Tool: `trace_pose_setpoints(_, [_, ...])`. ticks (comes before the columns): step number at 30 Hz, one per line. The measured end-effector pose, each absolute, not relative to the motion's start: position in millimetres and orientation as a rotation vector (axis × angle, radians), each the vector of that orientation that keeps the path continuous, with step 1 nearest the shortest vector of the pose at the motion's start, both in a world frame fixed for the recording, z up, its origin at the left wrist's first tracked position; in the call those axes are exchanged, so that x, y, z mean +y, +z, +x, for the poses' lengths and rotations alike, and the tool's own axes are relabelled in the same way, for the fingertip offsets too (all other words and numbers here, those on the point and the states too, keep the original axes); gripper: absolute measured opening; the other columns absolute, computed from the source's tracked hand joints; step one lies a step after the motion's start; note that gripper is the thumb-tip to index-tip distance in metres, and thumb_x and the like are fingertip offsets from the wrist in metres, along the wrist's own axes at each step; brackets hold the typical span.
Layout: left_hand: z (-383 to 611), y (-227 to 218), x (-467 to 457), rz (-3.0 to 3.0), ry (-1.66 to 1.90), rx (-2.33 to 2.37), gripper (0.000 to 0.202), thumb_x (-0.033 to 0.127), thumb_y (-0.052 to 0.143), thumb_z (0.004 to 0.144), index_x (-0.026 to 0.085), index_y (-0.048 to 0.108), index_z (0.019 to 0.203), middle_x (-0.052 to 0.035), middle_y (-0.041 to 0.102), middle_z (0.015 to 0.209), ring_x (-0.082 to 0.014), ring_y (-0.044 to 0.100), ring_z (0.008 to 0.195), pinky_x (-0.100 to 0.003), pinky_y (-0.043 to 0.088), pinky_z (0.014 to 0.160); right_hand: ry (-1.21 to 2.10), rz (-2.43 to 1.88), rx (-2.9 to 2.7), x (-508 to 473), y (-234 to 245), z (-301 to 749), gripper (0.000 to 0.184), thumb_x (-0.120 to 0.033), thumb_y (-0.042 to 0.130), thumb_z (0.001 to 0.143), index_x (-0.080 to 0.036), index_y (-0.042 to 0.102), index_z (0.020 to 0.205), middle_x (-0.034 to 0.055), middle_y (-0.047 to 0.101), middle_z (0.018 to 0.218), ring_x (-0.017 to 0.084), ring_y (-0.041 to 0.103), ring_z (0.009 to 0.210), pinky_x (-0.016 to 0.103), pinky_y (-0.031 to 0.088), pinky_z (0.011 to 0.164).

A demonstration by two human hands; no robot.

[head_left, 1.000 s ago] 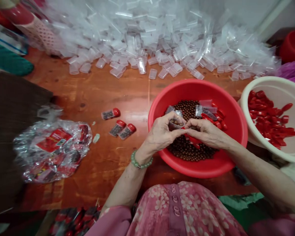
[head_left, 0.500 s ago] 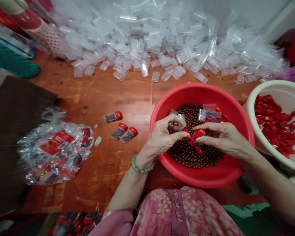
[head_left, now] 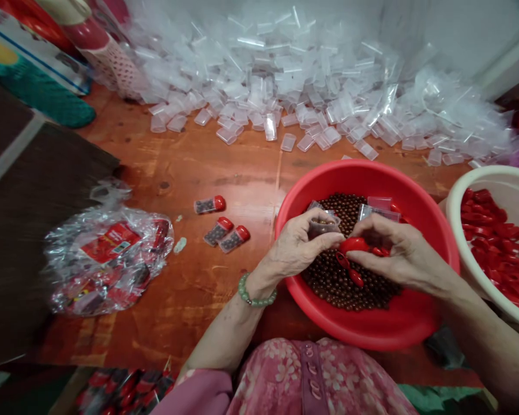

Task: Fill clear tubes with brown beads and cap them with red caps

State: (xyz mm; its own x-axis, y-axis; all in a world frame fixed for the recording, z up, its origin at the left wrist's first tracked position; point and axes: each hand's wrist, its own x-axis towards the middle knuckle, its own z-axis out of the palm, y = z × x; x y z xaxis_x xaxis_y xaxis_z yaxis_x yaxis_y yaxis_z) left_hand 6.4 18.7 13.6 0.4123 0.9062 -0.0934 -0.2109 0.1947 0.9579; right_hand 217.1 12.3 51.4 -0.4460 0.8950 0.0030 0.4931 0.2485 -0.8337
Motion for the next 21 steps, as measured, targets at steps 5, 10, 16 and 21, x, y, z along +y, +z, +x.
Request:
trace_pose_setpoints(5, [5.2,12.4,17.5,0.827,0.869,0.587,0.036,0.036,0.082,0.082,0.016,0.061,0.103,-0.0048,0.069,0.098,-0.013,0.071,0.088,-0.027,0.058,0.085,1.252,-1.183,-1.444,28.9,50.8,213.0,0.028,-0.031,0.086,0.077,-0.028,0.069,0.099,-0.0022,0.075,0.092,0.014,0.072,0.082,0.027,0.059,0.078])
trace_pose_setpoints(10, [4.5,8.9,17.7,0.809,0.82,0.521,0.042,0.041,0.084,0.081,0.014,0.064,0.106,-0.0068,0.072,0.095,-0.0132,0.072,0.082,-0.028,0.058,0.083,1.325,-1.043,-1.323,34.9,49.6,185.2,0.031,-0.037,0.081,0.083,-0.033,0.072,0.112,-0.0021,0.078,0.097,0.016,0.074,0.084,0.031,0.062,0.081])
trace_pose_setpoints(16, [6.3,7.6,19.2,0.826,0.839,0.5,0.043,0.045,0.086,0.077,0.013,0.064,0.096,-0.0019,0.069,0.084,-0.0103,0.068,0.076,-0.024,0.057,0.077,1.252,-1.077,-1.392,30.6,37.6,170.7,0.023,-0.039,0.081,0.084,-0.027,0.067,0.099,-0.0017,0.075,0.089,0.013,0.07,0.073,0.025,0.059,0.063])
trace_pose_setpoints(21, [5.9,6.6,20.2,0.852,0.804,0.498,0.047,0.049,0.083,0.078,0.013,0.064,0.101,-0.0035,0.069,0.088,-0.0109,0.067,0.078,-0.025,0.056,0.077,1.175,-1.04,-1.473,27.6,38.8,173.6,0.014,-0.034,0.074,0.089,-0.029,0.065,0.098,-0.0032,0.071,0.082,0.012,0.067,0.067,0.027,0.059,0.066])
